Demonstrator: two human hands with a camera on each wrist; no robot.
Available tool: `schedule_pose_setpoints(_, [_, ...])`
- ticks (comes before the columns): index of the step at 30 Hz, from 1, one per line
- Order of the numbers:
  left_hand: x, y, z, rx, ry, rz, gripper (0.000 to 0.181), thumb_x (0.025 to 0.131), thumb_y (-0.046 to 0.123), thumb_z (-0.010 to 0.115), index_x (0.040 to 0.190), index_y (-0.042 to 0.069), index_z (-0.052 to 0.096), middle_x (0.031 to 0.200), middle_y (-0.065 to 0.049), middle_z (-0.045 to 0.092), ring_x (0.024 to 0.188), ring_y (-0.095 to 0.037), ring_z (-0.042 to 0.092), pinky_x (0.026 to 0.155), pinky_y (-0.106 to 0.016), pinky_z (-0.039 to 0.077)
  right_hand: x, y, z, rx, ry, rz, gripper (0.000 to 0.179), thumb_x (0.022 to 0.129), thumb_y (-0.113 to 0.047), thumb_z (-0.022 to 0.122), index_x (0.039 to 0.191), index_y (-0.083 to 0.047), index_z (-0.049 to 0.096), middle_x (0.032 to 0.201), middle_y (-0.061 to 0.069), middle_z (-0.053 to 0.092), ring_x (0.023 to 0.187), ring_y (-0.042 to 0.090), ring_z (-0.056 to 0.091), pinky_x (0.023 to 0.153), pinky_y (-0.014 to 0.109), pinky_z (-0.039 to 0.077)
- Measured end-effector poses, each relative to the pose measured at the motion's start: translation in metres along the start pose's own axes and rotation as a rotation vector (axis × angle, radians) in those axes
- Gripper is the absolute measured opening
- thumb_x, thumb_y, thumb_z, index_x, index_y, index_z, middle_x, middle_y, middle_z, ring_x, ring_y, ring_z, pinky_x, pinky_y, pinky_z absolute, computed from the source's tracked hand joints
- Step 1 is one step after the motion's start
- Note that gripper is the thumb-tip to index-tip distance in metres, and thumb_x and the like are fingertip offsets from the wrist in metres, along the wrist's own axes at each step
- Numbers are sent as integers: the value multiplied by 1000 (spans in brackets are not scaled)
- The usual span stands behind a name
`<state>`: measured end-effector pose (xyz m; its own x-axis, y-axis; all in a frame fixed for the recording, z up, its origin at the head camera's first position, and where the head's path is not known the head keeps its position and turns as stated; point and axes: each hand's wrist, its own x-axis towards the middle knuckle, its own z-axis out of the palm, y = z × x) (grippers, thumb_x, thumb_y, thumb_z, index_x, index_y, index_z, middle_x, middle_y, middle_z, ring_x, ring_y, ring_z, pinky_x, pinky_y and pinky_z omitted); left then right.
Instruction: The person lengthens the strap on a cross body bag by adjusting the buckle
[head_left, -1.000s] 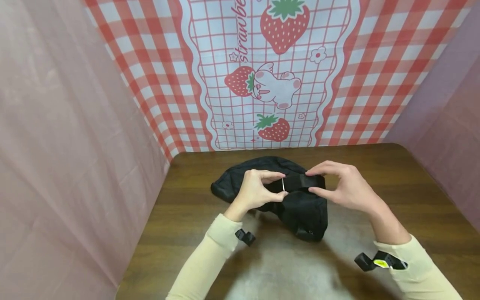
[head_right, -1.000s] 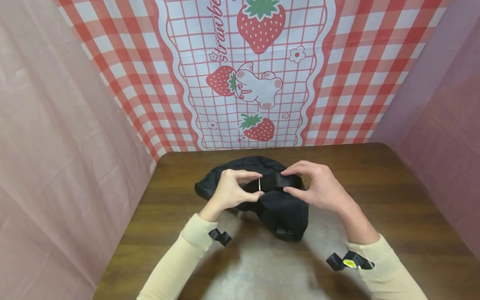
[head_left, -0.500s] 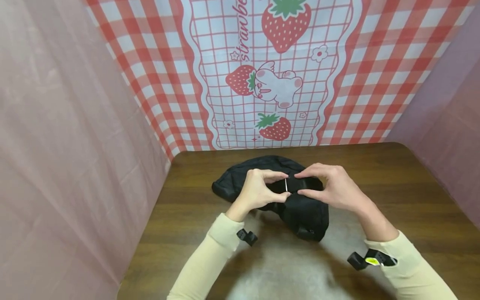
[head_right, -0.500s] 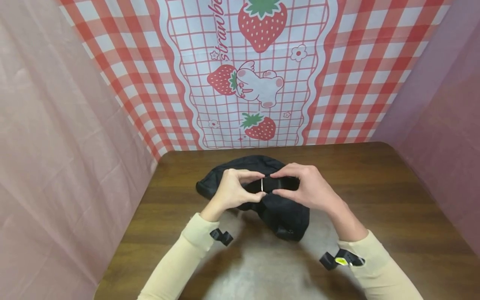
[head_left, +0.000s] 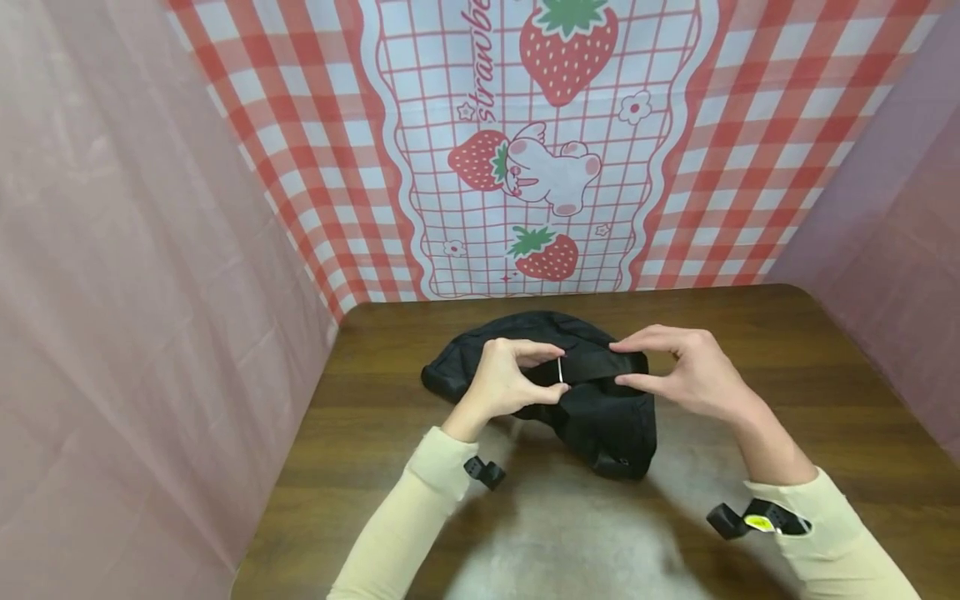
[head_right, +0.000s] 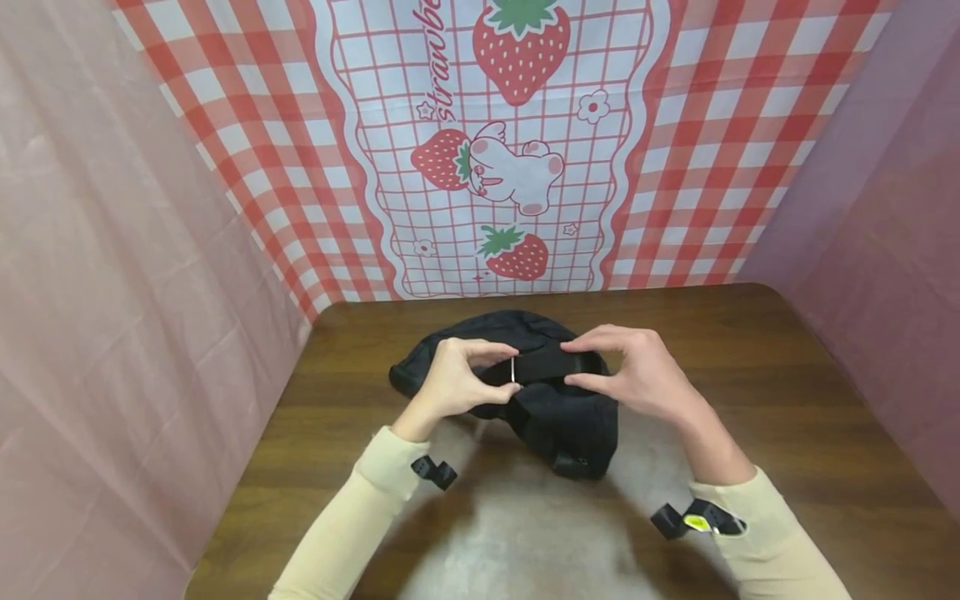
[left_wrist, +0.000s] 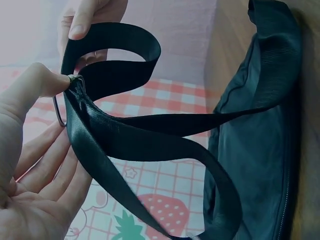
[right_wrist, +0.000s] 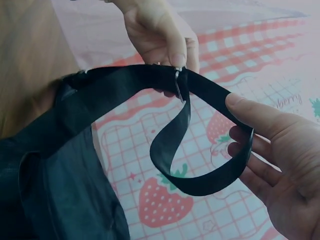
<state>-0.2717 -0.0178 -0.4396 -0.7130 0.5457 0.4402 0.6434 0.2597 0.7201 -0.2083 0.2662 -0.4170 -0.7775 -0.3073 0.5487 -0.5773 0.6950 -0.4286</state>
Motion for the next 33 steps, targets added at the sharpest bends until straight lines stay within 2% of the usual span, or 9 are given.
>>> schedule_pose_setpoints(4, [2, -1, 0, -10, 29, -18, 42, 75, 17, 95, 114, 7, 83, 111, -7, 83, 103, -18, 80, 89, -20, 62, -7, 10, 1, 55, -18, 54, 55, 74, -18, 99, 126, -20, 79, 116, -4, 80, 105, 7, 71, 95, 2, 45])
schedule_pose_setpoints(9, [4, -2, -5, -49, 124, -71, 39, 76, 18, 95, 112, 11, 84, 109, -6, 84, 98, -17, 81, 86, -22, 64, -27, 33, 15, 85, -84, 219, 70, 85, -28, 92, 147, -11, 63, 136, 11, 72, 115, 24, 70, 97, 2, 44])
schedule_pose_setpoints(12, [3, -4, -12, -90, 210, -111, 38, 76, 17, 95, 111, 11, 85, 106, -7, 84, 94, -17, 81, 85, -23, 65, -38, 41, 32, 105, -132, 273, 64, 89, -31, 88, 143, -6, 65, 134, 15, 73, 114, 29, 72, 97, 15, 55])
schedule_pose_setpoints(17, [2, -6, -21, -183, 345, -126, 37, 77, 14, 94, 112, 6, 84, 106, -13, 83, 97, -23, 81, 86, -28, 66, -39, 29, 62, 185, -179, 218, 58, 88, -33, 90, 134, -5, 71, 126, 11, 77, 108, 28, 75, 94, 45, 64])
schedule_pose_setpoints(22, [2, -6, -22, -233, 422, -121, 39, 78, 10, 93, 114, 2, 83, 109, -17, 82, 103, -29, 80, 88, -34, 67, -36, 6, 88, 136, -92, 169, 73, 79, -32, 97, 141, -10, 67, 123, 6, 77, 98, 20, 76, 86, 39, 66])
schedule_pose_setpoints(25, [3, -7, -21, -243, 447, -130, 39, 78, 9, 93, 114, -1, 82, 109, -18, 82, 103, -31, 80, 87, -35, 67, -37, -3, 98, 81, -83, 129, 76, 83, -21, 93, 150, -9, 58, 128, 11, 74, 105, 22, 73, 86, 42, 65])
schedule_pose_setpoints(27, [2, -8, -21, -250, 456, -135, 39, 77, 9, 93, 114, -2, 82, 108, -18, 82, 102, -32, 80, 87, -35, 67, -39, -6, 102, 75, -90, 111, 71, 88, -11, 87, 152, -8, 54, 126, 12, 72, 103, 21, 72, 85, 42, 63])
schedule_pose_setpoints(30, [1, -10, -21, -256, 458, -139, 38, 77, 7, 93, 113, 0, 82, 109, -19, 82, 102, -32, 80, 87, -33, 66, -40, -7, 102, 155, -84, 130, 58, 97, 2, 71, 151, -9, 54, 114, 11, 69, 85, 12, 71, 75, 35, 62])
schedule_pose_setpoints(33, [0, -13, -24, -265, 442, -134, 39, 78, 6, 92, 115, 0, 82, 110, -19, 82, 103, -30, 80, 88, -32, 66, -40, -8, 97, 210, -29, 156, 49, 99, 1, 68, 146, -11, 59, 105, 6, 66, 74, 4, 65, 76, 30, 61])
